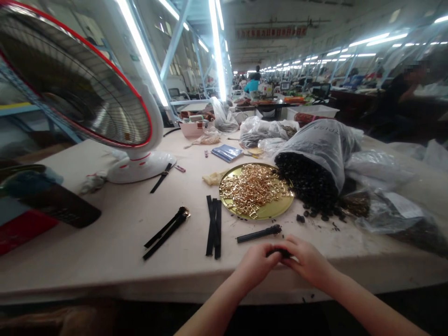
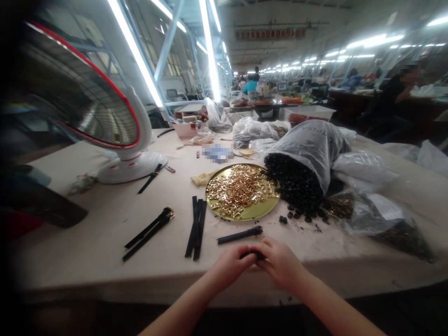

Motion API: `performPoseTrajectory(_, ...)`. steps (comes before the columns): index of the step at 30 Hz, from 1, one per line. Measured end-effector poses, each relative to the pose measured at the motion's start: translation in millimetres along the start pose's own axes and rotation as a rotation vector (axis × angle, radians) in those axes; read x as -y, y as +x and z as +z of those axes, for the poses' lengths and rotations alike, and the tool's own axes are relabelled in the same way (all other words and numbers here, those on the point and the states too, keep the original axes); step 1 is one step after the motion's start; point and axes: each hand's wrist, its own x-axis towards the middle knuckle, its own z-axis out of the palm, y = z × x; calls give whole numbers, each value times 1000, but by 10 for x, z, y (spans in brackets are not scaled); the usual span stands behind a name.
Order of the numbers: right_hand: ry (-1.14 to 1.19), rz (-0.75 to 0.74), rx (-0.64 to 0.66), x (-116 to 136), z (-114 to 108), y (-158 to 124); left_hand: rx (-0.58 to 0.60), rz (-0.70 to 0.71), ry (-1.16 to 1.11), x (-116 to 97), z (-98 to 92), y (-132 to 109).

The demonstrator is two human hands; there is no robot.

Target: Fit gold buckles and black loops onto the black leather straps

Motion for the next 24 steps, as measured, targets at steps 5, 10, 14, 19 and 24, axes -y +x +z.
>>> performPoseTrajectory(5, -330, -136, -144, -361, 164, 185, -286, -164, 279, 241, -499, -6)
performPoseTrajectory(10, -450, -145, -242, -526, 301, 267, -569, -398, 372, 740, -1230, 76)
performPoseTrajectory(14, -438, -119, -306, -534, 305, 229, -623, -536, 304, 1086, -1496, 226)
performPoseTrajectory(19, -353, -85, -357, -496, 281, 132, -649, -544, 69, 1223, -1572, 260)
performPoseTrajectory(24, 56, 56, -286, -99, 275, 178, -622, -448, -344, 857, -1387, 108)
